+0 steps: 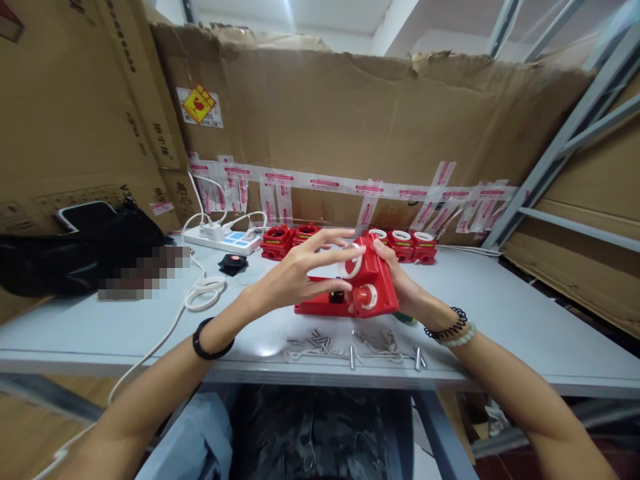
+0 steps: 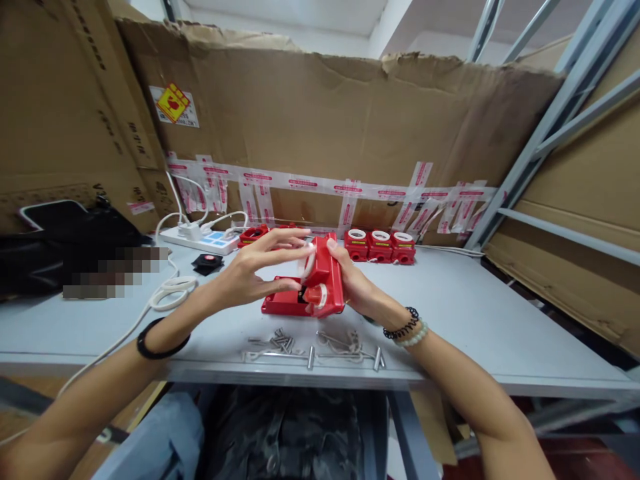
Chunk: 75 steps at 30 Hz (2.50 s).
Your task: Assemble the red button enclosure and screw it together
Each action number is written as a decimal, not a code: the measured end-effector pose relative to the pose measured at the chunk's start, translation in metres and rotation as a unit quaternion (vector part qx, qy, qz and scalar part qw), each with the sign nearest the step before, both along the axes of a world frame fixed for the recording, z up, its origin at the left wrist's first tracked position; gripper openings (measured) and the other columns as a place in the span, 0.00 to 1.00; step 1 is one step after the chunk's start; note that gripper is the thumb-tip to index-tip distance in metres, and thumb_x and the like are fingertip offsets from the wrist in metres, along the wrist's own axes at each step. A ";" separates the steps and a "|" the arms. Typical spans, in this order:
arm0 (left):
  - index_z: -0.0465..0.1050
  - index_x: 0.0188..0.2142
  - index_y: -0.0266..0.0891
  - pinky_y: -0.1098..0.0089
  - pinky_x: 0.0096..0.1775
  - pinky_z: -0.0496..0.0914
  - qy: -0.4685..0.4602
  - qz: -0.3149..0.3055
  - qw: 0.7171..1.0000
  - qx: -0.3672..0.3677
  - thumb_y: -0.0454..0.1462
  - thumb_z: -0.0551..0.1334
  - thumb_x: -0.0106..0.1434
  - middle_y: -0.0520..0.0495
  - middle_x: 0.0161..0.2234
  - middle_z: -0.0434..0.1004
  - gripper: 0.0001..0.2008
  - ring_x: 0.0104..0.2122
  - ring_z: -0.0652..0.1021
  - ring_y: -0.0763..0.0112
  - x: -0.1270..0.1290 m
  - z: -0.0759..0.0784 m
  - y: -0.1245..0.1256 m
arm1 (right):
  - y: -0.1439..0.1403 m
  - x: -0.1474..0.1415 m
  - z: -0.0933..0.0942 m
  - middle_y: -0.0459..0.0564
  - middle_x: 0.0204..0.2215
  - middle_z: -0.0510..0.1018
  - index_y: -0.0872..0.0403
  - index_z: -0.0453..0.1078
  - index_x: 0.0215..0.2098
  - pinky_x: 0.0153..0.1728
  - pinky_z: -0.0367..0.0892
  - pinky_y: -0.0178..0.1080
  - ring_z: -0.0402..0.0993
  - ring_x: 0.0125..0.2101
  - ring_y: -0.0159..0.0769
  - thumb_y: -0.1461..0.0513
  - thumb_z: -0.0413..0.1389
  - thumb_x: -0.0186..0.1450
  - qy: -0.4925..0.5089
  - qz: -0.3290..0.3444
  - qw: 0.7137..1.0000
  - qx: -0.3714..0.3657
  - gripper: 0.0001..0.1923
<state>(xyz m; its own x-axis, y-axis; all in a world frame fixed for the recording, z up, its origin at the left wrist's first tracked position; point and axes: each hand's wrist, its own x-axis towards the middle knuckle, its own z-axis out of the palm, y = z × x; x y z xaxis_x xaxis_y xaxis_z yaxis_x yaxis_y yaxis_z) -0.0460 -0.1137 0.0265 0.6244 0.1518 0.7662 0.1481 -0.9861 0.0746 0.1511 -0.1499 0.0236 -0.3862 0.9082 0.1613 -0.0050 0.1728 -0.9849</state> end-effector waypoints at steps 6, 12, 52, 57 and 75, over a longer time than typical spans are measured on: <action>0.64 0.57 0.41 0.65 0.44 0.73 -0.066 0.010 0.994 -0.080 0.40 0.64 0.60 0.44 0.44 0.72 0.26 0.41 0.74 0.70 0.009 -0.008 0.000 | 0.002 0.001 -0.011 0.51 0.25 0.78 0.55 0.70 0.43 0.27 0.72 0.39 0.74 0.24 0.35 0.39 0.49 0.59 0.056 -0.043 0.997 -0.019 0.31; 0.63 0.57 0.44 0.63 0.45 0.73 -0.004 -0.017 1.000 0.008 0.38 0.62 0.62 0.42 0.46 0.69 0.24 0.46 0.73 0.66 0.004 -0.006 0.000 | 0.000 0.007 -0.010 0.54 0.18 0.77 0.56 0.71 0.29 0.16 0.69 0.38 0.75 0.18 0.38 0.31 0.35 0.54 0.029 0.075 0.970 -0.230 0.42; 0.70 0.45 0.39 0.66 0.42 0.68 0.208 0.266 0.926 -0.172 0.42 0.57 0.62 0.44 0.43 0.76 0.14 0.41 0.76 0.63 -0.051 -0.012 0.053 | 0.038 0.039 -0.016 0.49 0.42 0.71 0.46 0.53 0.50 0.43 0.72 0.47 0.75 0.39 0.40 0.53 0.65 0.51 -0.055 -0.296 0.913 0.274 0.34; 0.75 0.37 0.37 0.71 0.33 0.67 0.315 0.421 0.813 -0.249 0.41 0.62 0.52 0.44 0.34 0.79 0.14 0.34 0.78 0.62 -0.110 -0.017 0.094 | 0.047 0.047 -0.019 0.53 0.41 0.72 0.50 0.54 0.48 0.41 0.72 0.47 0.75 0.40 0.44 0.51 0.66 0.48 -0.191 -0.339 0.877 0.282 0.36; 0.77 0.26 0.35 0.72 0.31 0.66 0.266 0.474 0.788 -0.290 0.39 0.63 0.46 0.43 0.28 0.80 0.09 0.30 0.78 0.61 -0.146 -0.029 0.123 | 0.050 0.056 -0.021 0.52 0.33 0.77 0.52 0.54 0.42 0.33 0.67 0.43 0.76 0.34 0.47 0.46 0.62 0.47 -0.399 -0.331 0.827 0.217 0.33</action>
<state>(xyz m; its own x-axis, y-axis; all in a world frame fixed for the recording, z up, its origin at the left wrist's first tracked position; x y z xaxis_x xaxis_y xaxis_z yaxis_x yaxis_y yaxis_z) -0.1918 0.0089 -0.0025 0.2294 0.9712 0.0642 0.9599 -0.2367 0.1500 0.2070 -0.1003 0.0022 0.0312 0.8865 0.4617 0.8539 0.2164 -0.4734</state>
